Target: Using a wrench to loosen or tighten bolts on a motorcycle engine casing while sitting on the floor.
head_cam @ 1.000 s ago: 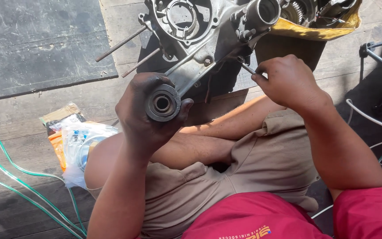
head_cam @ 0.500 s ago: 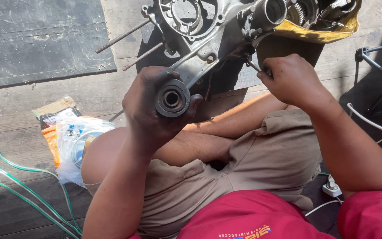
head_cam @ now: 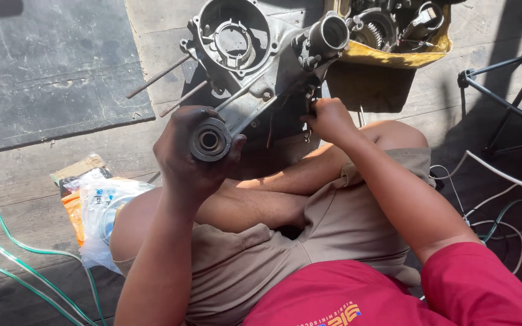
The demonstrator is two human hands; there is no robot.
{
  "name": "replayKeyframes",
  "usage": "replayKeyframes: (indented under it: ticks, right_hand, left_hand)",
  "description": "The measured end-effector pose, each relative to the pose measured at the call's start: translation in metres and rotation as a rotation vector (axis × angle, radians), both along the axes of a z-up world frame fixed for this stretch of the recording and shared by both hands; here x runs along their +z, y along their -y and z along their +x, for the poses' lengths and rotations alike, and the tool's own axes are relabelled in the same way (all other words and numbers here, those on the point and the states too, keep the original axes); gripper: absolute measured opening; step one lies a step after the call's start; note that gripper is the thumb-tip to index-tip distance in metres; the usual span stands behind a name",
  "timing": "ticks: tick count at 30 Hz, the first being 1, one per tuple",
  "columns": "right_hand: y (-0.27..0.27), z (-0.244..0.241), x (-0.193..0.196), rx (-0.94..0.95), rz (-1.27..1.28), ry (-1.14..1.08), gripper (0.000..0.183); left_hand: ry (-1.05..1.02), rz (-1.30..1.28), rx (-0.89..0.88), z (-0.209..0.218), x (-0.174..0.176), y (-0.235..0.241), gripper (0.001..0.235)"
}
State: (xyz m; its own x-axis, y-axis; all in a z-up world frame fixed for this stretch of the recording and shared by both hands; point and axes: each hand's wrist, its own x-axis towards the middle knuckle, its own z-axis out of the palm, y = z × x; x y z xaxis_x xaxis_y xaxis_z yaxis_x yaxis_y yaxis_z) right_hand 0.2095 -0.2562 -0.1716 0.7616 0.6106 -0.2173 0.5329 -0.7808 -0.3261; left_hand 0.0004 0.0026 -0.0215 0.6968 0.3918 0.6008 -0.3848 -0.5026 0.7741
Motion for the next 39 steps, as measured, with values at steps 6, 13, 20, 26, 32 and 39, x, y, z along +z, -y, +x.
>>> replayKeyframes:
  ticks: [6, 13, 20, 26, 32, 39]
  right_hand:
    - [-0.016, -0.041, 0.040, 0.165, -0.138, -0.033, 0.021]
    - [-0.019, -0.074, 0.091, 0.130, 0.078, -0.158, 0.032]
    - [0.008, -0.041, 0.118, 0.017, 0.006, 0.004, 0.032]
    - [-0.014, -0.035, 0.140, 0.080, -0.113, 0.004, 0.031]
    - [-0.027, -0.034, 0.160, 0.118, -0.232, 0.013, 0.028]
    - [-0.025, -0.034, 0.156, 0.152, -0.268, 0.077, 0.026]
  left_hand:
    - [0.032, 0.010, 0.004, 0.004, -0.001, -0.002, 0.043]
    - [0.014, 0.009, 0.037, 0.003, 0.002, -0.001, 0.044]
    - [-0.018, -0.049, 0.025, 0.003, 0.012, 0.002, 0.043]
    - [-0.016, -0.056, 0.024, 0.004, 0.016, 0.002, 0.041]
    - [-0.006, -0.064, 0.007, 0.005, 0.018, 0.002, 0.038]
    - [-0.003, -0.058, 0.029, 0.007, 0.017, 0.004, 0.039]
